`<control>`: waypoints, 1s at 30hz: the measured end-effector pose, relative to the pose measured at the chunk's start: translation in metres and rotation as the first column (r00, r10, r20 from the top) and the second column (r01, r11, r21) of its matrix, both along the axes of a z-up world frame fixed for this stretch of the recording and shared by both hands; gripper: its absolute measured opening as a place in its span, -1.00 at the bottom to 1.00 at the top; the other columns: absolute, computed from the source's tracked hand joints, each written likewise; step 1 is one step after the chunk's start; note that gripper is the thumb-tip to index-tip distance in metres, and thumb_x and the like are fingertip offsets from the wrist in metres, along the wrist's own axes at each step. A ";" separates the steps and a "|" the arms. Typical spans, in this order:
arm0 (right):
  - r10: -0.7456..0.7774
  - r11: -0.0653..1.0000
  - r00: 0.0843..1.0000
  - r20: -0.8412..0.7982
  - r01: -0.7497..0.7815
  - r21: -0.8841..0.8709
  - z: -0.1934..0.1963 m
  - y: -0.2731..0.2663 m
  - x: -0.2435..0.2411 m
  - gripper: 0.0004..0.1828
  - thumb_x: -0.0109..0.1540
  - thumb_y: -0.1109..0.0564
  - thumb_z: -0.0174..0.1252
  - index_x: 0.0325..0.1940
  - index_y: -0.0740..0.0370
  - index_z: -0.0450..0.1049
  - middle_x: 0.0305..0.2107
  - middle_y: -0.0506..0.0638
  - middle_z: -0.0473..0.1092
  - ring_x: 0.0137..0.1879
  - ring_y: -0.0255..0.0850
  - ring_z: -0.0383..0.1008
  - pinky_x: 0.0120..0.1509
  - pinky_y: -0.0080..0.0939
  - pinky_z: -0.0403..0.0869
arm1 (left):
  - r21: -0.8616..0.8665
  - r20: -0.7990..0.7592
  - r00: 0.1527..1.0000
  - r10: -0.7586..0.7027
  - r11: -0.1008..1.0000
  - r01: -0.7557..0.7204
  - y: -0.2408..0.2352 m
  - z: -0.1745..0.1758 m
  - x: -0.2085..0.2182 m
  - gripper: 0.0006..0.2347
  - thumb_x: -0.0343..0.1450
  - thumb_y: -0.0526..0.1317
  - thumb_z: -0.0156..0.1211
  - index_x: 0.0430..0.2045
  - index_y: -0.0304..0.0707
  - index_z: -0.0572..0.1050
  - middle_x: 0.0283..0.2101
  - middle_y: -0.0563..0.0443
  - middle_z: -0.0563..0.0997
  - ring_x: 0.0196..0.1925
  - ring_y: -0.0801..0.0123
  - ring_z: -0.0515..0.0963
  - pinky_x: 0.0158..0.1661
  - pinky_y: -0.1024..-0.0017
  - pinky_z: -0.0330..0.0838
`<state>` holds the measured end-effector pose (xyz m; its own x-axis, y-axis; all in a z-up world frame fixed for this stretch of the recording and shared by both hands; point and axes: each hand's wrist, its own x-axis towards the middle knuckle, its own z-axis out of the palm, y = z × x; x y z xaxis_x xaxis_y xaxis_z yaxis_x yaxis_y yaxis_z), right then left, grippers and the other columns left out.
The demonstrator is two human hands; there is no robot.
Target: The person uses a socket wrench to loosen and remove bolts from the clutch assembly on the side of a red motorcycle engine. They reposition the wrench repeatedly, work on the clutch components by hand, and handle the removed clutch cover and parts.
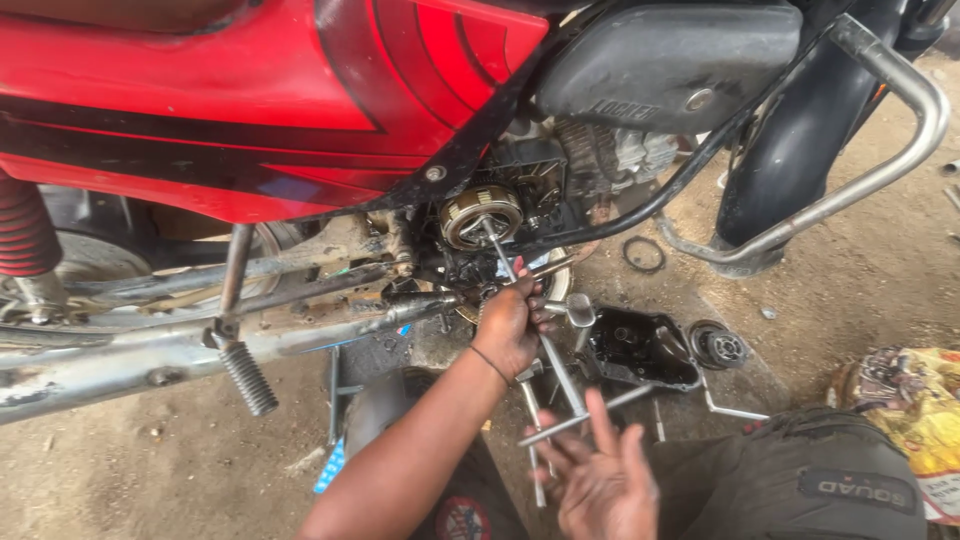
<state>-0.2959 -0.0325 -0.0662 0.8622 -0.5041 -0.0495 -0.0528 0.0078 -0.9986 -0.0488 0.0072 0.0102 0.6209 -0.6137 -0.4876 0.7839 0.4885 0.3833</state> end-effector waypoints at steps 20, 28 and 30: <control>-0.045 0.809 0.997 -0.055 0.004 -0.588 0.068 -0.005 0.050 -0.43 0.26 0.12 0.22 0.34 0.34 0.37 -0.04 0.19 0.55 -0.14 0.01 0.59 -0.07 -0.08 0.50 | -0.031 -0.034 0.999 0.018 0.999 -0.020 0.002 0.011 -0.002 -0.67 0.56 0.05 -0.06 -0.56 -0.08 0.29 -0.68 0.28 0.09 -0.69 0.58 0.01 -0.65 0.55 -0.07; -0.063 0.216 0.960 -0.274 -0.255 -0.942 0.105 0.002 0.064 -0.48 0.29 0.12 0.02 0.33 0.33 0.28 -0.35 0.06 0.47 -0.21 -0.11 0.50 -0.10 -0.02 0.40 | -0.131 0.016 0.998 0.056 0.990 -0.053 0.010 0.005 0.016 -0.66 0.60 -0.02 -0.21 -0.53 -0.15 0.35 -0.67 0.27 0.11 -0.66 0.57 0.03 -0.65 0.54 -0.04; -0.099 -0.111 0.963 -0.251 -0.261 -0.959 0.110 0.008 0.065 -0.39 0.19 0.12 0.01 0.34 0.33 0.27 -0.38 -0.04 0.45 -0.19 -0.16 0.46 -0.11 -0.01 0.34 | -0.176 0.029 0.998 0.057 0.983 -0.051 0.011 -0.001 0.023 -0.63 0.61 -0.01 -0.26 -0.49 -0.20 0.40 -0.66 0.27 0.11 -0.65 0.58 0.05 -0.63 0.56 -0.02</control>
